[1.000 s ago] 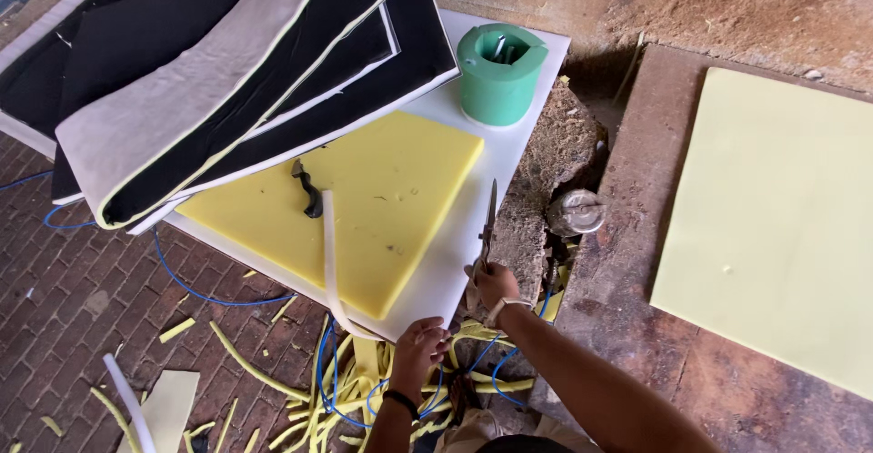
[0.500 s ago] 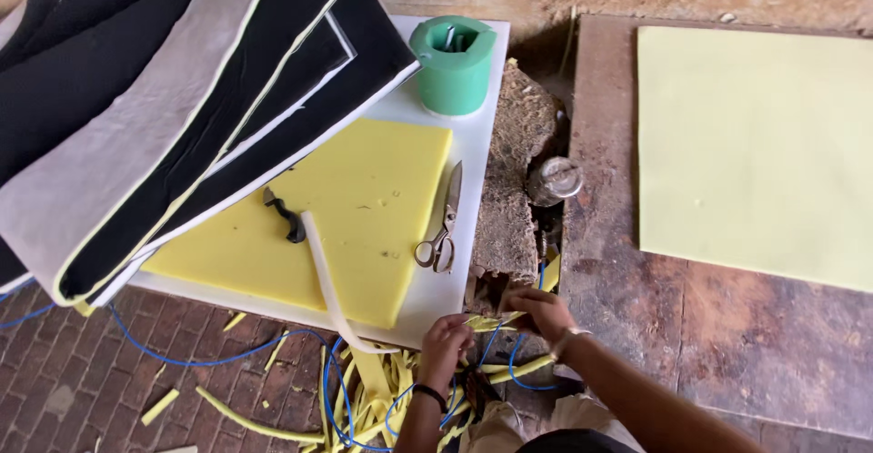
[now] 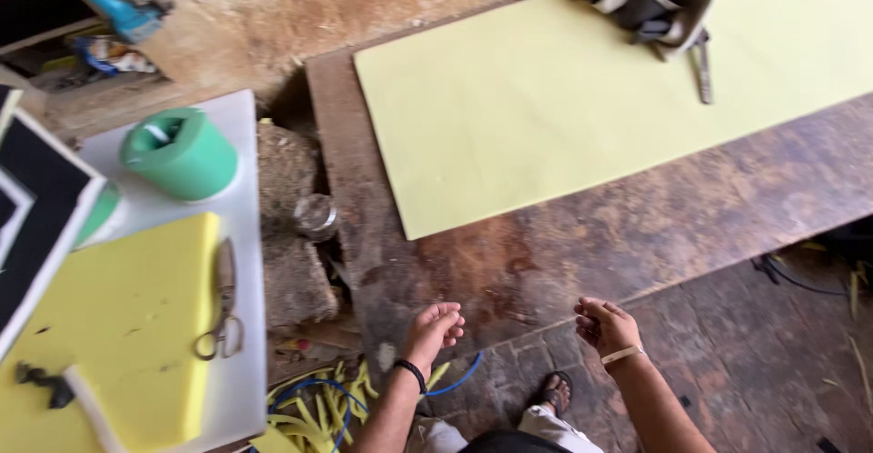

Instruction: The person places a piece of fabric on a foam board, smooths it, and uses a spray gun to apply adhesive. They then press the fabric onto the foam, trim excess material, and repeat the process on another section.

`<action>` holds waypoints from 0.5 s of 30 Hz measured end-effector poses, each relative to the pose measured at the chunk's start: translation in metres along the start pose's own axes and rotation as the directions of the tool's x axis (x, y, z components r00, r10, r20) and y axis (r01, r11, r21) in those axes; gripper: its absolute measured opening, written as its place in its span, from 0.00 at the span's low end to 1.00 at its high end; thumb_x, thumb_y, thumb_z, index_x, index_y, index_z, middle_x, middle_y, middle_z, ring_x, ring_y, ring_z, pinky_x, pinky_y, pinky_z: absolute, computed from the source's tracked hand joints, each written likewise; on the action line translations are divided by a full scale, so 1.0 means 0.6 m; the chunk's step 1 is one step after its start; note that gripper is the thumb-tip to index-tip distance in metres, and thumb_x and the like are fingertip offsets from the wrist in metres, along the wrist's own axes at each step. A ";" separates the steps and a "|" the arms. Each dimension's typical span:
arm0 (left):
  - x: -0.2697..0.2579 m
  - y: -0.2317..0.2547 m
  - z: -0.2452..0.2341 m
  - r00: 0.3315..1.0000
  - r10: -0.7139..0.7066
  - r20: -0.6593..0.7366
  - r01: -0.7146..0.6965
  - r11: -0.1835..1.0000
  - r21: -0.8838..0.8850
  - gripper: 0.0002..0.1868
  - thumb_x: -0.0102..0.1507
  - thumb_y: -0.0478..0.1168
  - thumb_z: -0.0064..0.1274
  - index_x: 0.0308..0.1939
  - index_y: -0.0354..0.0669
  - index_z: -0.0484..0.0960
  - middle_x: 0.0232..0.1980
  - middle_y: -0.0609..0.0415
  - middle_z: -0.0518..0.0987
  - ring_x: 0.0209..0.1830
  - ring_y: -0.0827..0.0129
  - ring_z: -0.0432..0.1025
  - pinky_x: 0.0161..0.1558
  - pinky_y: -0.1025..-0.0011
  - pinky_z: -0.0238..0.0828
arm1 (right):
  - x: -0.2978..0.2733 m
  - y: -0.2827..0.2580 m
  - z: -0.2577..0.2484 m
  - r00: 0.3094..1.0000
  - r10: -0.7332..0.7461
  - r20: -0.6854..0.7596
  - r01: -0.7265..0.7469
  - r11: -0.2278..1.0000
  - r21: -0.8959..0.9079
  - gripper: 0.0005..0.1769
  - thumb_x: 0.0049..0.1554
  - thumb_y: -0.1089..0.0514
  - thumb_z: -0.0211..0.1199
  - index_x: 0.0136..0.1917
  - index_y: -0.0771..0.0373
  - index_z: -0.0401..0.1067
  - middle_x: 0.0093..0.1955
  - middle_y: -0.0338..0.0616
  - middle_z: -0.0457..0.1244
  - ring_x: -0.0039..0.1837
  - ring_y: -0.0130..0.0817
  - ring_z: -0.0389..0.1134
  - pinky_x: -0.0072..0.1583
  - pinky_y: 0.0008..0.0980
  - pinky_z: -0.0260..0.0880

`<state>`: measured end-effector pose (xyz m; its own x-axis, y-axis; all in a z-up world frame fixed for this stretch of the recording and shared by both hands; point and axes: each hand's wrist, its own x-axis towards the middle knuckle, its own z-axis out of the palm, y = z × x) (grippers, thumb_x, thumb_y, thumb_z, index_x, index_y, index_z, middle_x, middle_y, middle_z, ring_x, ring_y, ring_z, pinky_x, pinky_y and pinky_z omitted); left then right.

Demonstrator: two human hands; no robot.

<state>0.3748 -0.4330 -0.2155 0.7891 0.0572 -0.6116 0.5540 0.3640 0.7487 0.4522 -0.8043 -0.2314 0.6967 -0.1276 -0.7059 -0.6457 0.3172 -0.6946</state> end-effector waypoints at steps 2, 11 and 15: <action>0.024 -0.009 0.102 0.997 -0.017 0.075 0.013 0.998 0.057 0.13 0.66 0.40 0.54 0.53 0.44 0.82 0.41 0.58 0.84 0.34 0.77 0.77 0.35 0.76 0.73 | 0.029 -0.021 -0.094 0.999 -0.032 -0.035 0.033 0.999 0.038 0.05 0.59 0.57 0.66 0.47 0.58 0.74 0.40 0.37 0.68 0.37 0.27 0.67 0.41 0.31 0.71; 0.068 0.075 0.444 0.941 -0.029 0.337 0.041 0.999 -0.028 0.15 0.64 0.42 0.51 0.52 0.43 0.81 0.43 0.54 0.84 0.38 0.72 0.78 0.40 0.71 0.75 | 0.014 -0.210 -0.365 0.965 -0.102 -0.240 0.166 0.950 0.263 0.11 0.60 0.50 0.64 0.41 0.56 0.68 0.35 0.38 0.64 0.35 0.31 0.66 0.39 0.34 0.70; 0.104 0.114 0.524 0.939 -0.032 0.343 0.063 0.995 -0.078 0.18 0.65 0.48 0.49 0.54 0.45 0.79 0.45 0.53 0.83 0.43 0.69 0.77 0.46 0.68 0.73 | -0.002 -0.261 -0.412 0.965 -0.097 -0.243 0.176 0.928 0.328 0.12 0.60 0.50 0.65 0.40 0.57 0.68 0.35 0.38 0.64 0.34 0.31 0.67 0.39 0.33 0.70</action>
<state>0.5454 -0.6971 -0.1222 0.8141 -0.2770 -0.5104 0.5798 0.4386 0.6866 0.4754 -1.0861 -0.1561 0.6589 -0.3823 -0.6479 -0.3744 0.5803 -0.7232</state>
